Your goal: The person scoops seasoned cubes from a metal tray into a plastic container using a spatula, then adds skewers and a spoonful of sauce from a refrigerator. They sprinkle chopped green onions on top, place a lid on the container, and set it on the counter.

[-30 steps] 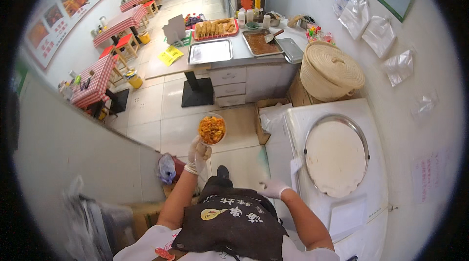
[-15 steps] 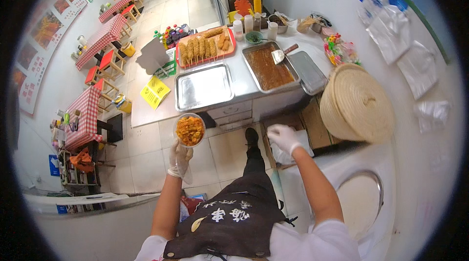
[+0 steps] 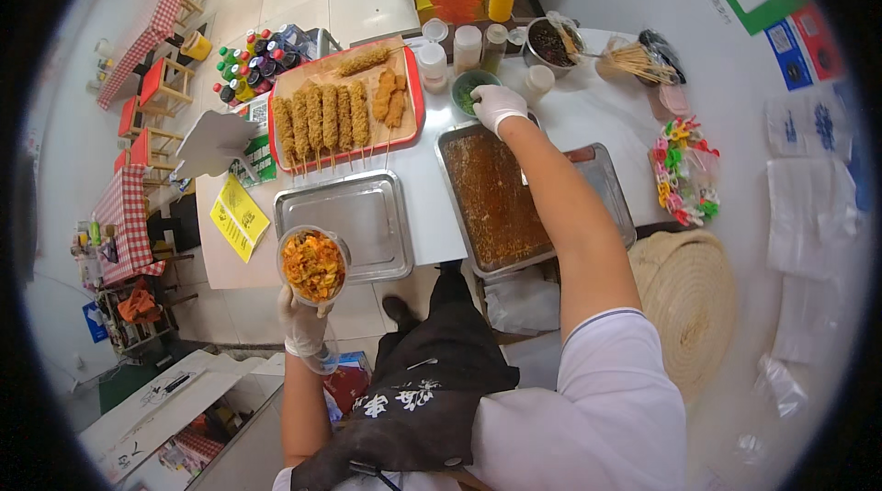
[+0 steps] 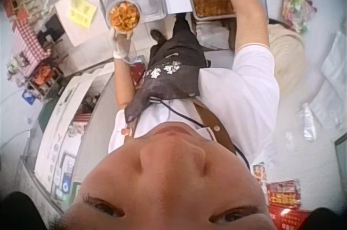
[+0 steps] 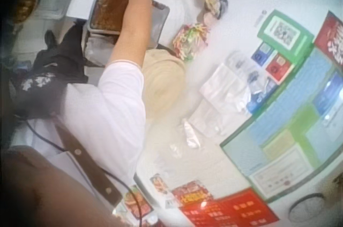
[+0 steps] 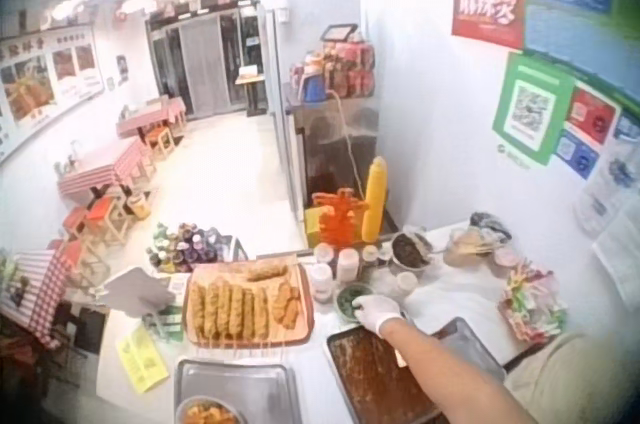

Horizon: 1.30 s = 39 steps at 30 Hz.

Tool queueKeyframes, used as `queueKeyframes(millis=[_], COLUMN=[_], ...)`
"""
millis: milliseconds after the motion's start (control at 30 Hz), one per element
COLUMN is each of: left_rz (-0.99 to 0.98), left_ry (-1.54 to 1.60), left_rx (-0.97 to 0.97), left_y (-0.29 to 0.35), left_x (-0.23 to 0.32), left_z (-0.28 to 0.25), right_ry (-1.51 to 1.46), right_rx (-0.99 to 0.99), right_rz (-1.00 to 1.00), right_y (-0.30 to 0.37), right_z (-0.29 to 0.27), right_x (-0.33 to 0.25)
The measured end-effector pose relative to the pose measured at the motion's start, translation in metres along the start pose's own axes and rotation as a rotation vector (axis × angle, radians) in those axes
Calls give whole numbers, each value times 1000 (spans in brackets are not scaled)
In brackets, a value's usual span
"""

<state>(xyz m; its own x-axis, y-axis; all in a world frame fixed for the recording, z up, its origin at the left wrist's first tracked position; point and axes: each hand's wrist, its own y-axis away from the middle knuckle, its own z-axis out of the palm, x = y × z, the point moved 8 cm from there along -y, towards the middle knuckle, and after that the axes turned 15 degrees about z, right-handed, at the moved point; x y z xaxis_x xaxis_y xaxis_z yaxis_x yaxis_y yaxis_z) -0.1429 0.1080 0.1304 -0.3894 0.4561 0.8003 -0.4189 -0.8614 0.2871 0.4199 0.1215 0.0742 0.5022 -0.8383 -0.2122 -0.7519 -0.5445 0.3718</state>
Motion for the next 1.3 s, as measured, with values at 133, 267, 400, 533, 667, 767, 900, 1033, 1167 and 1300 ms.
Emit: queueKeyframes(millis=[133,267,400,533,667,767,900,1033,1167,1300], left_rz=[-24,-44,-7,39,60,60,70,17,-126,-228], left_ry=[36,24,-6,-24,-103,-70,-54,-14,-52,-131], left_rx=[-52,47,75,73,105,73,100,28,-51,-79], left_y=[-38,-54,-69,-88,-103,-106,-101,-99,-113,-131], left_x=[-6,-10,1,26,45,53,57,55,37,12], left_z=[7,-8,-35,-68,-101,-123,-165,-218,-293,-365], right_ry=[197,305,266,252,120,31,-107,-313,-440,-556], right_rx=[-45,-13,29,11,58,86,162,144,39,-170], right_rz=[-102,-147,-121,-68,5,8,-18,-85,-160,-160], right_y=[-38,-65,-74,-73,-67,-56,-15,51,138,227], right_z=[31,51,51,46,38,29,3,-6,20,96], right_x=[-22,-33,-34,-30,-21,-20,-30,-75,-153,-266])
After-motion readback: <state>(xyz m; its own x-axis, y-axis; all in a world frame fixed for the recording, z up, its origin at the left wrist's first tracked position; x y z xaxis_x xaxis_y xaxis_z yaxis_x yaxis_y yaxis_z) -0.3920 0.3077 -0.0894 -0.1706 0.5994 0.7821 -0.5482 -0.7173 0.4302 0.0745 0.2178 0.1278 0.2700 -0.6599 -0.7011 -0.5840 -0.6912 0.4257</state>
